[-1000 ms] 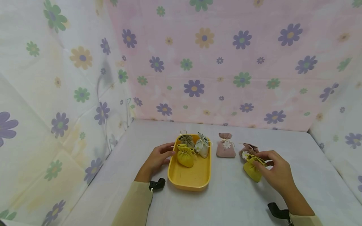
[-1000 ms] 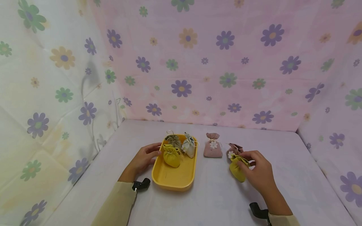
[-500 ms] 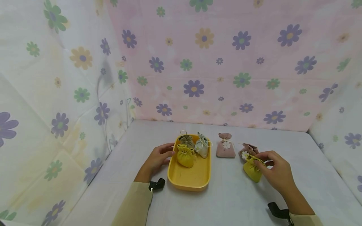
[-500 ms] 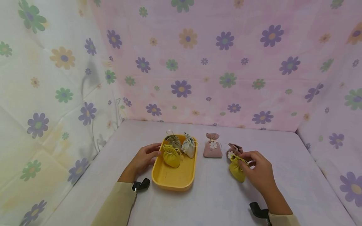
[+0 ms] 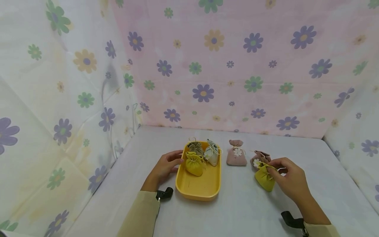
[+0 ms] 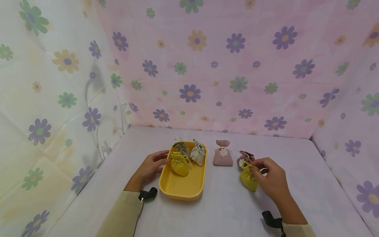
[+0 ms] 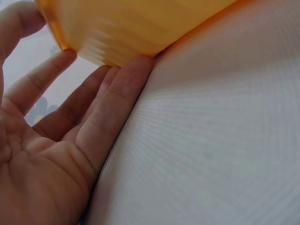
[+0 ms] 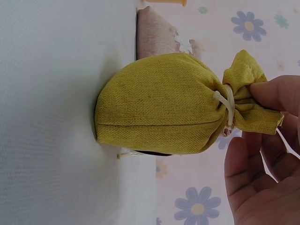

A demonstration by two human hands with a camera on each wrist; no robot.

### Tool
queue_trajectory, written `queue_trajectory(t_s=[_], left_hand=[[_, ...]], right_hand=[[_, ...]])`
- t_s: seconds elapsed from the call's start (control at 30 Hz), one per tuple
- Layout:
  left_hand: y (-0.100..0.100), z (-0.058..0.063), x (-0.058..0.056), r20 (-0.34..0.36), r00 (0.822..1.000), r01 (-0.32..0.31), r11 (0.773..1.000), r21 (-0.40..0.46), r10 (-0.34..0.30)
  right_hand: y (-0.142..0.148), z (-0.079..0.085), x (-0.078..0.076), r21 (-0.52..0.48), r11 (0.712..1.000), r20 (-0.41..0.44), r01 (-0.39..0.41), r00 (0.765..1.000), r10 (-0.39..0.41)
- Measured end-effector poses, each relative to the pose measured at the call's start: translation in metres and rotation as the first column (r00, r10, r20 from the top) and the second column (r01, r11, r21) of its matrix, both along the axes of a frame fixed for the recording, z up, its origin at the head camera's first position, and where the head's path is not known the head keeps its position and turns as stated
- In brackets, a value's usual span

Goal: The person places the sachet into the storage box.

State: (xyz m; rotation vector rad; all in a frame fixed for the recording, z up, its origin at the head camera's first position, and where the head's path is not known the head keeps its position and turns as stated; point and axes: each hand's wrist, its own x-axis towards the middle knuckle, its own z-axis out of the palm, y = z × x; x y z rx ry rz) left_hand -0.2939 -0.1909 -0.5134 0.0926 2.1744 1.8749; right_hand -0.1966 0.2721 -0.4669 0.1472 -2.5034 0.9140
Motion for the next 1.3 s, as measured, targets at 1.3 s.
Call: queue_trajectory(t_s=[1.3], left_hand=[[-0.002,-0.002,0.0,-0.022,1.0,0.015,1.0,0.008,-0.015]], right_hand=[[-0.032,0.03,-0.011,-0.15,0.976,-0.188,-0.156,0.974,0.127]])
